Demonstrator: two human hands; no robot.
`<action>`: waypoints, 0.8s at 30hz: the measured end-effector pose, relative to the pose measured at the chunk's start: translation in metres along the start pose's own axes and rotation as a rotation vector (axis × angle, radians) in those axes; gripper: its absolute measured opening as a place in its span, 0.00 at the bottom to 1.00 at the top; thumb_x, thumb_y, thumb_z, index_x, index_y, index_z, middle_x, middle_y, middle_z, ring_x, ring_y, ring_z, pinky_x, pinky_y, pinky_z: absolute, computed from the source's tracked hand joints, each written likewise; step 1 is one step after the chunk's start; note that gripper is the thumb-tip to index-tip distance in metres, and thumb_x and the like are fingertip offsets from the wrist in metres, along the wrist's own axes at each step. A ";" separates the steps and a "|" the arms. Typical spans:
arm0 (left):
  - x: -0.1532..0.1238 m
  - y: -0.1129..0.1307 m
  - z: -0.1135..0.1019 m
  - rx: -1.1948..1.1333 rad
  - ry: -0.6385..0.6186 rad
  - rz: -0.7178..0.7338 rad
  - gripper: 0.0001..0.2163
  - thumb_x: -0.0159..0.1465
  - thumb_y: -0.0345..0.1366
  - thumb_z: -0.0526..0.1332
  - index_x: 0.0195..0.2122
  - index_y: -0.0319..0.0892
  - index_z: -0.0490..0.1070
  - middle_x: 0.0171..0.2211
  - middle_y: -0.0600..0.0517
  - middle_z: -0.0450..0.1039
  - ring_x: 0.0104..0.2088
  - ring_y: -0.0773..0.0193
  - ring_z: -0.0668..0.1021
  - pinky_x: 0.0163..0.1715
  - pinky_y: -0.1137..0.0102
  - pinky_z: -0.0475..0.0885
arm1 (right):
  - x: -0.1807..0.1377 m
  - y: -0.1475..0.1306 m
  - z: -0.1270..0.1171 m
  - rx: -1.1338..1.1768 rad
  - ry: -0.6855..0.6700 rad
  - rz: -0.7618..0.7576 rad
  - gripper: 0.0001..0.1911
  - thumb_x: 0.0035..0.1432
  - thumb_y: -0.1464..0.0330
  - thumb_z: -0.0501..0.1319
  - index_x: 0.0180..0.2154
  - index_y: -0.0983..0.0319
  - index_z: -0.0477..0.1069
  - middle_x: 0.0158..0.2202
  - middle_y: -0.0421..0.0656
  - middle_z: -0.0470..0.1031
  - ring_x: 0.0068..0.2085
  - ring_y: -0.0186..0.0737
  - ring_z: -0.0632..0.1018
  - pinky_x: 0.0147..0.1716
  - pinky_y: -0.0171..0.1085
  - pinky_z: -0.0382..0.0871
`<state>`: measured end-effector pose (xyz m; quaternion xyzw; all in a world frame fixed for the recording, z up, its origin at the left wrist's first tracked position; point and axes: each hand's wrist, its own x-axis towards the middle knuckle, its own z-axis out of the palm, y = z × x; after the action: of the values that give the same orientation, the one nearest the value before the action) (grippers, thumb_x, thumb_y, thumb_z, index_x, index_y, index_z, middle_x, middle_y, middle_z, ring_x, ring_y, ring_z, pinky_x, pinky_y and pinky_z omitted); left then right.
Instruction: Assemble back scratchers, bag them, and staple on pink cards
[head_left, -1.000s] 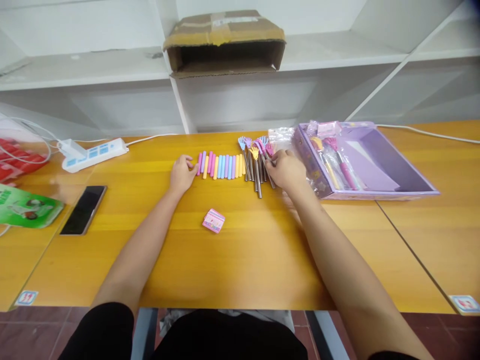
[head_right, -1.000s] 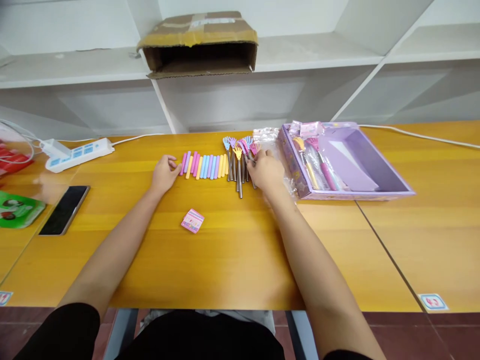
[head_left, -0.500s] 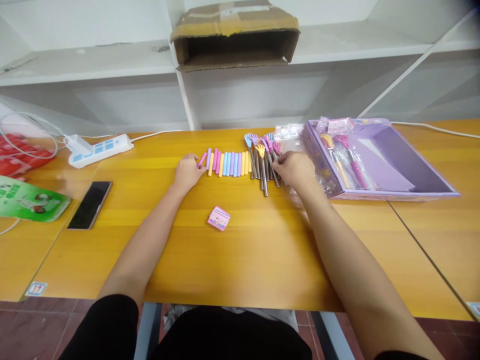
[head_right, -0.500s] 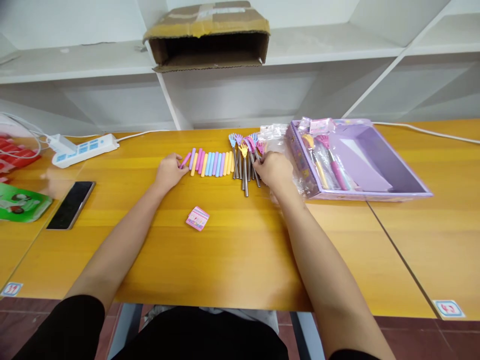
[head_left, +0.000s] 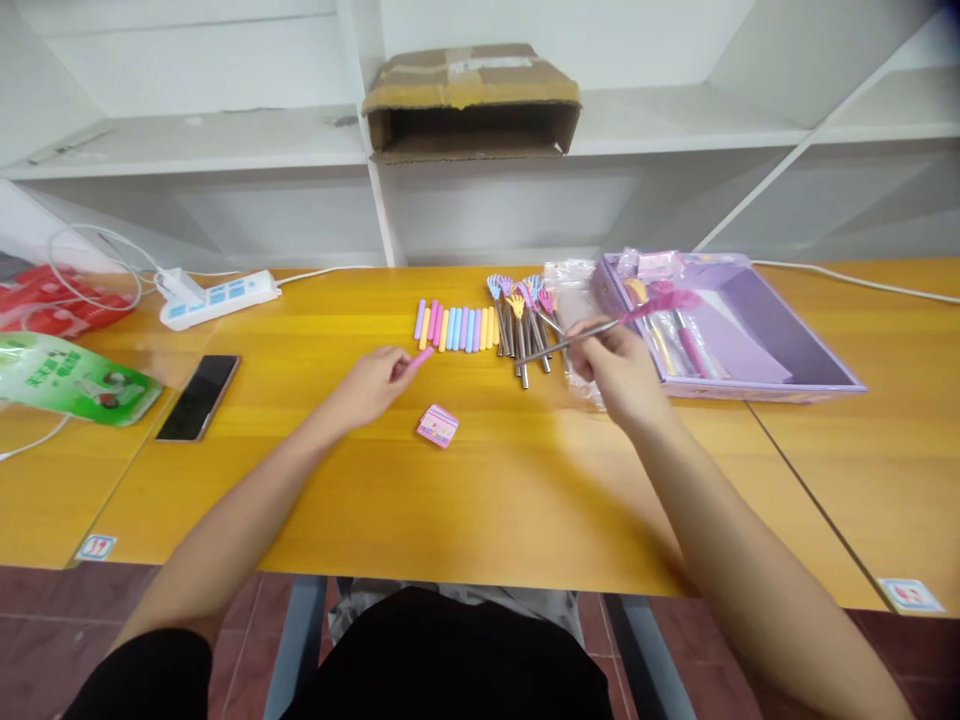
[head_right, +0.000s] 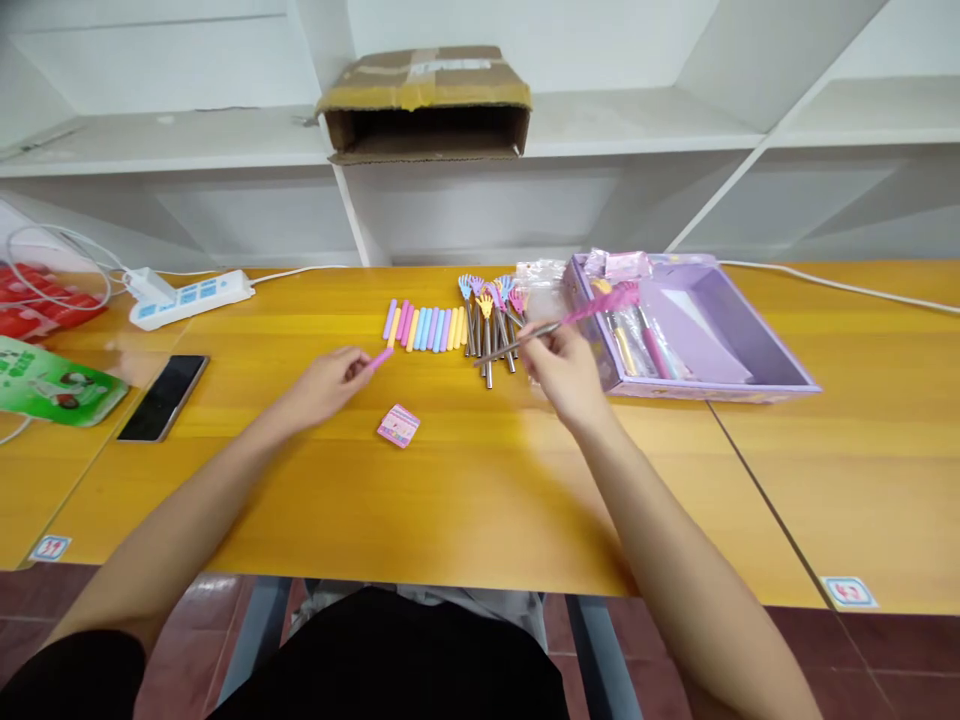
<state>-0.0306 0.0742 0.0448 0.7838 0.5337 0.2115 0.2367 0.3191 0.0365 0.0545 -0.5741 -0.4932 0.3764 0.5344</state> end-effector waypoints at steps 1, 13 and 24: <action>-0.015 0.005 0.001 -0.044 -0.029 0.067 0.10 0.73 0.44 0.61 0.40 0.46 0.78 0.34 0.50 0.77 0.31 0.58 0.74 0.34 0.65 0.65 | -0.013 0.004 0.003 0.046 -0.055 0.020 0.11 0.61 0.57 0.67 0.37 0.56 0.72 0.21 0.34 0.64 0.22 0.35 0.62 0.23 0.36 0.54; -0.058 -0.011 0.030 -0.142 0.000 0.225 0.17 0.79 0.44 0.54 0.60 0.52 0.79 0.46 0.47 0.73 0.47 0.55 0.77 0.53 0.61 0.72 | -0.053 0.054 0.032 0.376 -0.153 0.108 0.17 0.61 0.50 0.69 0.37 0.55 0.76 0.26 0.37 0.71 0.22 0.34 0.62 0.23 0.38 0.55; -0.071 -0.004 0.038 -0.170 -0.050 0.376 0.16 0.81 0.38 0.51 0.60 0.46 0.76 0.48 0.46 0.77 0.49 0.58 0.79 0.55 0.62 0.74 | -0.070 0.052 0.041 0.522 -0.217 0.170 0.22 0.66 0.47 0.66 0.38 0.59 0.78 0.25 0.39 0.78 0.19 0.30 0.62 0.21 0.35 0.57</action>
<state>-0.0358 0.0033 0.0061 0.8519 0.3520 0.2769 0.2715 0.2720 -0.0179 -0.0096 -0.4127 -0.3841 0.5931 0.5748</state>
